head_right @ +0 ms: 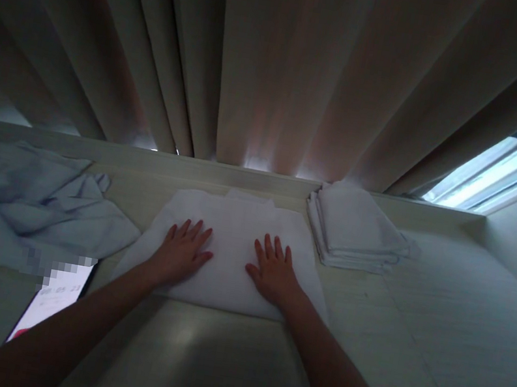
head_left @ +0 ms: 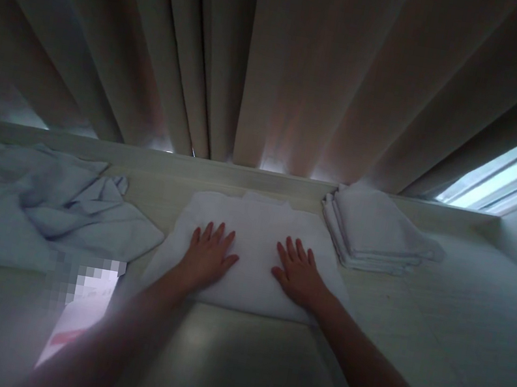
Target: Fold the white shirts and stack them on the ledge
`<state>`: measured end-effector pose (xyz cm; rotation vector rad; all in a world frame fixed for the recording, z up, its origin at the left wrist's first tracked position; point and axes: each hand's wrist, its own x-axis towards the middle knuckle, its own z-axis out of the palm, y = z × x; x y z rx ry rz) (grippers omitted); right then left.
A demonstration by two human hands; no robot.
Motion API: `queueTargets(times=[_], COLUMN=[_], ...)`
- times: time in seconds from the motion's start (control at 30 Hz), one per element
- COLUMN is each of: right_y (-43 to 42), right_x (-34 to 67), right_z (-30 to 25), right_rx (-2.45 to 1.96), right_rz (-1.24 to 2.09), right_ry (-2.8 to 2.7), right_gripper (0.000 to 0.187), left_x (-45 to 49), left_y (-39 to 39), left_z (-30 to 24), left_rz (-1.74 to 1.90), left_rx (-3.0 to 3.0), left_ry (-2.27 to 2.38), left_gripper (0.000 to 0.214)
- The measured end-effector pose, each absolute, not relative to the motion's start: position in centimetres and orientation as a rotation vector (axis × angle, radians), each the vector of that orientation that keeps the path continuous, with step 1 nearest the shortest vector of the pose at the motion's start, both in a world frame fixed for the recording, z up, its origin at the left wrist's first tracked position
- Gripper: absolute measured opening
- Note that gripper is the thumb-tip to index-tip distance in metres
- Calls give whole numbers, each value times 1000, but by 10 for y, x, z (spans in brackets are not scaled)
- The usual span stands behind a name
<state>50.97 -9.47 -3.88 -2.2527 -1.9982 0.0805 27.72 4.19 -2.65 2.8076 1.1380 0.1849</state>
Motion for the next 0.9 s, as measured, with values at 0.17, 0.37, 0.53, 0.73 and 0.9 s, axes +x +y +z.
queueTargets(times=[0.17,0.37,0.53,0.73,0.9], right_y=[-105,-110,-133,-160,-167], right_x=[502,500,484,458,409], right_z=[-60,-62,-54,-40,-29], right_rx=[-2344,-2373,-2316,-2273,-2097], right_rz=[91,76,85,108,126], right_ry=[-1955,-1928,-2011,-2060,-2181], right_gripper=[67,65,65,63,60], left_x=[267,264,242,219,227], left_y=[28,18,-18,-61,-94], left_z=[-47,-46,-46,-38,-29], left_rz=[95,130,187,191,201], left_rx=[2813,2811,2796,2800,2890], left_ry=[1166,1263,1312,1373,1175], left_gripper=[64,63,62,60,52])
